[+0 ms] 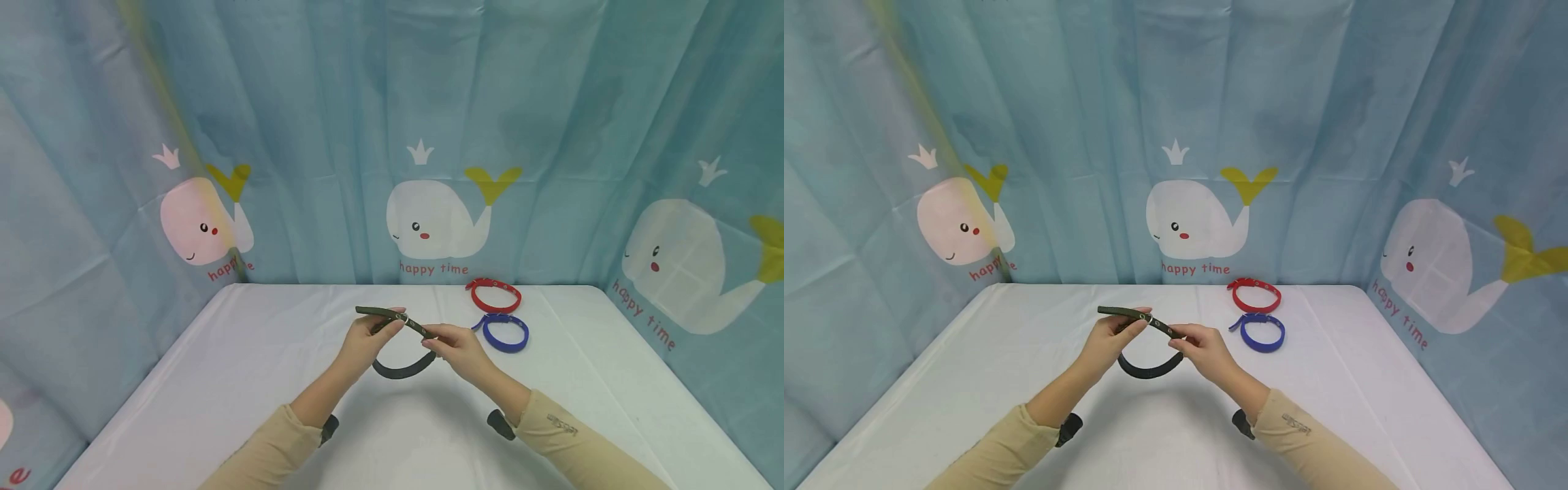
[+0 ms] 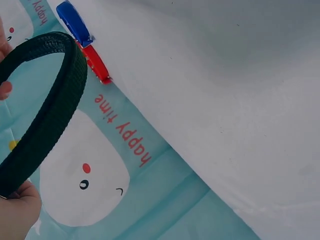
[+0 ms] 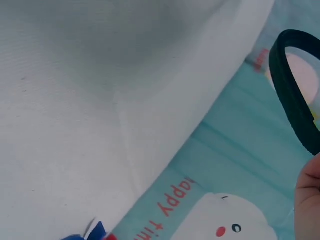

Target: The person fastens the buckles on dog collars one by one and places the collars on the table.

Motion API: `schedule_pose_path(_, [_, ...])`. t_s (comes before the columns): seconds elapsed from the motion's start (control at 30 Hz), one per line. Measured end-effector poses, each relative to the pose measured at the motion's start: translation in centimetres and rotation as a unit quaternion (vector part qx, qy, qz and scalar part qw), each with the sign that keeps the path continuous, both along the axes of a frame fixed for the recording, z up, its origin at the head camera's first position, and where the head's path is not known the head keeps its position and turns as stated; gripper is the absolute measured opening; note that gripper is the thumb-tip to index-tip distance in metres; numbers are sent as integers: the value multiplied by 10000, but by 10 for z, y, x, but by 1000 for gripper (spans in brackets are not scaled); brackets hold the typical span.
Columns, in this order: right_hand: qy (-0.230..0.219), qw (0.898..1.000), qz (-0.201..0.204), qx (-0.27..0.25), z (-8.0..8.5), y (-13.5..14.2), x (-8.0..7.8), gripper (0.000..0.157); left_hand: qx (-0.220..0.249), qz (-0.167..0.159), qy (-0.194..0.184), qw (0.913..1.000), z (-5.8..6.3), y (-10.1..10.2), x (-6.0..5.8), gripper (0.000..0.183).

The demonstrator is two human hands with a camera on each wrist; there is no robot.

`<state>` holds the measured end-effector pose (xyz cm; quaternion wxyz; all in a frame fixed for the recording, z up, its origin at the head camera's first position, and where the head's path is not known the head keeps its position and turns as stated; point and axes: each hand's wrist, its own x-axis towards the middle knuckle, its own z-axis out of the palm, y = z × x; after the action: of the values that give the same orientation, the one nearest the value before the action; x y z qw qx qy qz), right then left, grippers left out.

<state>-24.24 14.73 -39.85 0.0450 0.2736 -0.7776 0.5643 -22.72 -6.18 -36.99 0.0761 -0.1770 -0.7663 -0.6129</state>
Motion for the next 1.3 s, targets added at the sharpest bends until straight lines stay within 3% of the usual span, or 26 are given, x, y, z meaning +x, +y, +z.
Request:
schedule_pose_path(0.1, [82,9999,76,28,2,-2,0,28,-3,-26,25,10000,-1,2,0,29])
schedule_pose_path(0.2, [182,9997,-157,72,5,0,-1,29,9,10,62,10000,-2,3,0,27])
schedule_pose_path(0.37, [1312,9889,-701,29,24,0,-3,26,-162,79,148,9997,-7,5,-1,25])
schedule_pose_path(0.47, [1952,9791,-501,275,37,-8,-5,27,-491,19,196,9986,-9,7,0,25])
schedule_pose_path(0.67, [2150,9731,101,816,50,-21,-5,25,-1186,-137,354,9922,-11,15,2,23])
schedule_pose_path(0.8, [1953,9752,314,988,52,-24,-4,17,-1372,-167,266,9900,-12,18,2,22])
schedule_pose_path(0.93, [1348,9867,233,872,52,-22,-4,11,-1367,-293,-24,9902,-11,16,3,33])
schedule_pose_path(1.1, [327,9991,-175,212,51,-16,-5,18,-997,-194,-608,9930,-12,11,3,45])
schedule_pose_path(1.3, [-297,9970,-312,-643,50,-8,-5,22,-422,59,-829,9957,-14,4,2,32])
